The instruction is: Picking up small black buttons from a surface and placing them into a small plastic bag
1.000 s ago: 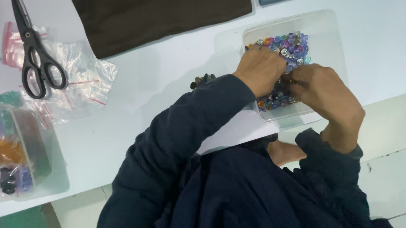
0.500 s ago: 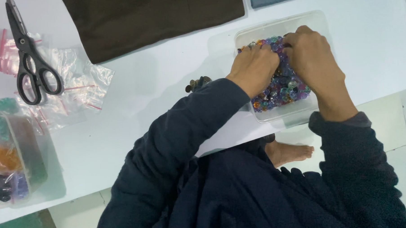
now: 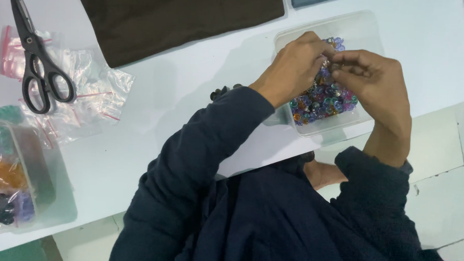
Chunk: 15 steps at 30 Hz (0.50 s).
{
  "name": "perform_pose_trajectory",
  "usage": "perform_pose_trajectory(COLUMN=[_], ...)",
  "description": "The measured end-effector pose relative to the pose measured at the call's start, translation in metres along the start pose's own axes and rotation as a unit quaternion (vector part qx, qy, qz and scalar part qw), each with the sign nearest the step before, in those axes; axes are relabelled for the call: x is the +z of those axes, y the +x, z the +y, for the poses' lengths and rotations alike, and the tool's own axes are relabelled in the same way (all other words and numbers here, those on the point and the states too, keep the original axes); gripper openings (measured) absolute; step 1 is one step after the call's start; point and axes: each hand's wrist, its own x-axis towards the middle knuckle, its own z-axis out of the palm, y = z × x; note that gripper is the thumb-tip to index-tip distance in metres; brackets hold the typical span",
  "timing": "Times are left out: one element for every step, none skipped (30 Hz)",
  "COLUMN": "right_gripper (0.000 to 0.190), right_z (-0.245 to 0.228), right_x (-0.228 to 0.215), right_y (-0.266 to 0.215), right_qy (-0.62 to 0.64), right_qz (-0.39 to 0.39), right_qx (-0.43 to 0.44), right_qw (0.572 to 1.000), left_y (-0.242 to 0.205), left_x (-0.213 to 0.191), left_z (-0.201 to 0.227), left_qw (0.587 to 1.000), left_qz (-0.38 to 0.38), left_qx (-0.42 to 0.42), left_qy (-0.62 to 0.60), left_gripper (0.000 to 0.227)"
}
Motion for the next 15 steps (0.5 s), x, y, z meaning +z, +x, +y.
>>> perform_pose_trajectory(right_gripper=[0.028, 0.032, 0.036, 0.036, 0.039, 0.042, 0.042, 0.039, 0.036, 0.036, 0.020, 0.011, 0.011, 0.014, 0.018], right_z=[0.001, 0.002, 0.003, 0.001, -0.001, -0.003, -0.008, -0.014, -0.018, -0.025, -0.033, -0.041, -0.047, -0.053, -0.058], right_x=[0.003, 0.006, 0.010, 0.015, 0.022, 0.029, 0.038, 0.047, 0.054, 0.062, 0.072, 0.082, 0.093, 0.104, 0.114], right_y=[-0.006, -0.013, -0.017, -0.020, -0.023, -0.027, -0.029, -0.032, -0.034, -0.034, -0.036, -0.038, -0.039, -0.039, -0.039], right_qy=[0.000, 0.067, 0.134, 0.134, 0.161, 0.189, 0.189, 0.186, 0.184, 0.187, 0.156, 0.126, 0.127, 0.128, 0.129], right_qz=[-0.001, 0.005, 0.008, 0.005, 0.010, 0.014, 0.010, 0.030, 0.046, 0.038, 0.039, 0.039, 0.035, 0.038, 0.042], right_qx=[0.000, -0.016, -0.033, -0.034, -0.050, -0.066, -0.069, -0.069, -0.068, -0.069, -0.104, -0.139, -0.141, -0.153, -0.164], right_qw=[1.000, 0.998, 0.990, 0.990, 0.986, 0.980, 0.979, 0.980, 0.979, 0.979, 0.981, 0.981, 0.981, 0.979, 0.977], left_y=[-0.008, -0.015, -0.023, -0.029, -0.037, -0.046, -0.054, -0.063, -0.070, -0.076, -0.084, -0.093, -0.102, -0.111, -0.120], left_x=[-0.004, -0.007, -0.011, -0.018, -0.025, -0.033, -0.040, -0.047, -0.054, -0.059, -0.065, -0.071, -0.080, -0.088, -0.096], left_z=[0.004, 0.008, 0.011, 0.016, 0.021, 0.027, 0.031, 0.035, 0.040, 0.039, 0.039, 0.038, 0.040, 0.043, 0.045], left_qw=[1.000, 1.000, 0.998, 0.998, 0.998, 0.998, 0.998, 0.996, 0.994, 0.994, 0.994, 0.994, 0.994, 0.993, 0.993], left_qz=[0.001, 0.011, 0.022, 0.025, 0.019, 0.012, 0.017, 0.015, 0.013, 0.020, 0.028, 0.037, 0.041, 0.047, 0.052], left_qx=[-0.001, 0.014, 0.027, 0.025, 0.019, 0.012, 0.011, -0.001, -0.016, -0.022, -0.023, -0.024, -0.026, -0.044, -0.062], left_qy=[0.000, -0.025, -0.049, -0.048, -0.054, -0.060, -0.058, -0.084, -0.111, -0.109, -0.105, -0.101, -0.099, -0.095, -0.091], left_gripper=[0.023, 0.022, 0.026, 0.026, 0.030, 0.036, 0.036, 0.034, 0.032, 0.032, 0.032, 0.033, 0.033, 0.030, 0.028])
